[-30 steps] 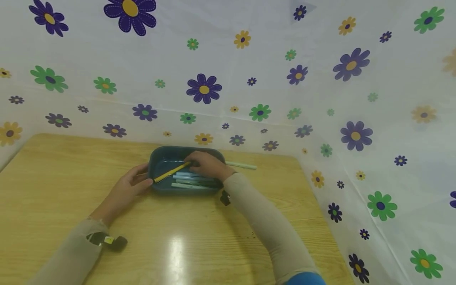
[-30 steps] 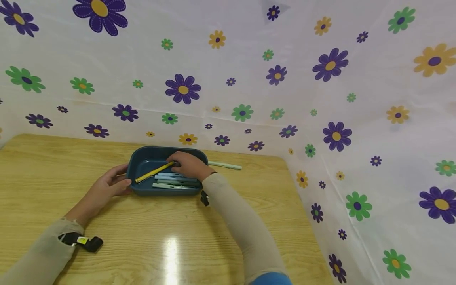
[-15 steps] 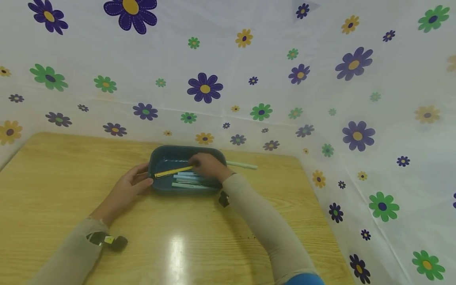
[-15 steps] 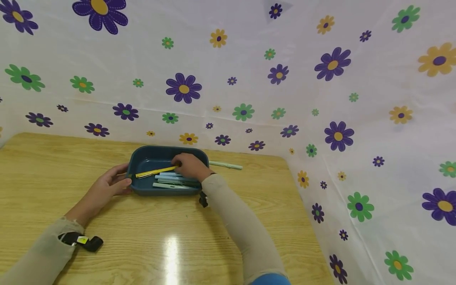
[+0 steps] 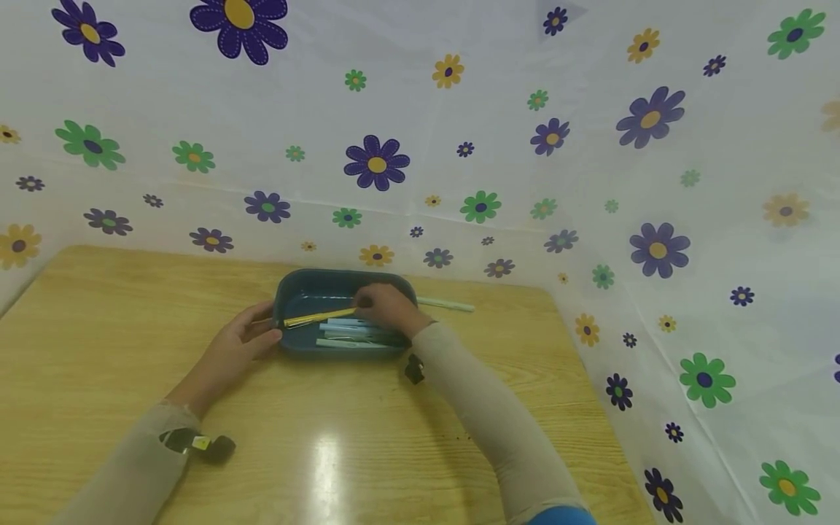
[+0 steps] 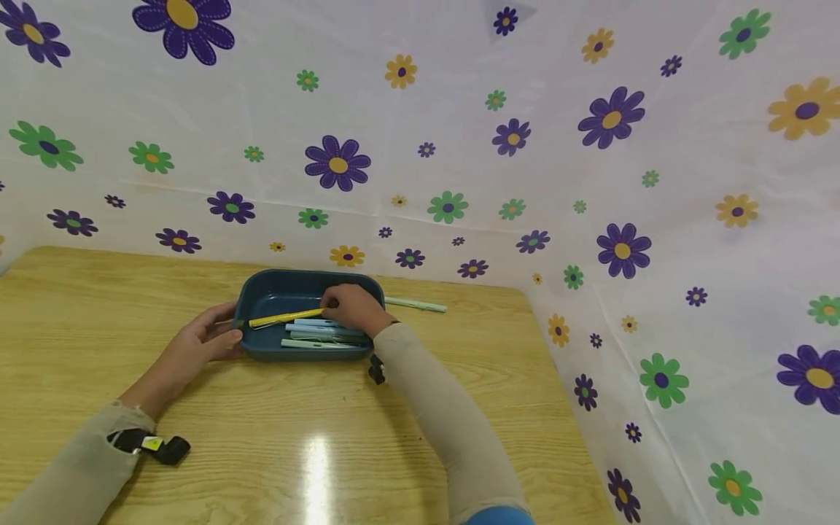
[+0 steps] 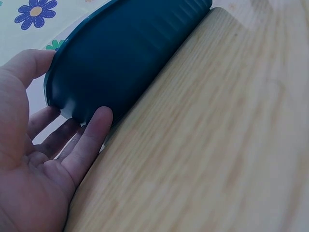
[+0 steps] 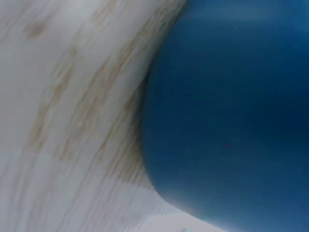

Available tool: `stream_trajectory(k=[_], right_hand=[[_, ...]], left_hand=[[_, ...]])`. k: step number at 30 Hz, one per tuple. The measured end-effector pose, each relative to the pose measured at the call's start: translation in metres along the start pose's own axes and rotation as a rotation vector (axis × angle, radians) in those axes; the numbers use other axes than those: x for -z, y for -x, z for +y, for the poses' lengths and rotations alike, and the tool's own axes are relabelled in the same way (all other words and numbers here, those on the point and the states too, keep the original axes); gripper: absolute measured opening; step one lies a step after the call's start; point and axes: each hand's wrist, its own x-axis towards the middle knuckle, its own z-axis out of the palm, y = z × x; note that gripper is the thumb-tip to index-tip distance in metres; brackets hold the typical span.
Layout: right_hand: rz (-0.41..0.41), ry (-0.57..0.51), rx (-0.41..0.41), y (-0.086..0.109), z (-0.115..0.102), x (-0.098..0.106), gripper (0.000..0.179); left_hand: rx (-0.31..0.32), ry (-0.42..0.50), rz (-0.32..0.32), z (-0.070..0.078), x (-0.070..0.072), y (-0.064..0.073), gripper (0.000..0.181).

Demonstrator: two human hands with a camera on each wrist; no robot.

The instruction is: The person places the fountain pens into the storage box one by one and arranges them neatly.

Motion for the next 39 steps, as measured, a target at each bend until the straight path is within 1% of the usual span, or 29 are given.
stream_trajectory(k=[4,11,17,25,28,32,39], right_hand=[[0.035,-0.032,0.021,0.0,0.004,-0.002,0.01],[0.09,-0.062,0.06,0.005,-0.003,0.004,0.01],[0.088,-0.067,0.068,0.005,-0.002,0.003,0.011],[0.082,-0.072,0.075,0.007,-0.001,0.007,0.01],[0.108,-0.06,0.088,0.008,0.0,0.009,0.009],[0.152,-0.034,0.104,0.009,0.005,0.012,0.01],[0.206,-0.105,0.131,0.02,0.015,0.02,0.012]], left_hand=[[-0.008,-0.01,-0.002,0.002,-0.001,0.001,0.066],[0.005,-0.028,0.005,0.002,-0.002,0.001,0.068],[0.017,-0.013,-0.004,-0.001,0.0,0.0,0.068],[0.011,-0.042,-0.011,-0.001,0.0,0.0,0.067],[0.019,-0.024,-0.009,0.0,-0.001,-0.001,0.066],[0.011,-0.018,-0.01,0.001,-0.002,0.0,0.067],[-0.007,-0.015,-0.006,0.002,-0.004,0.001,0.067]])
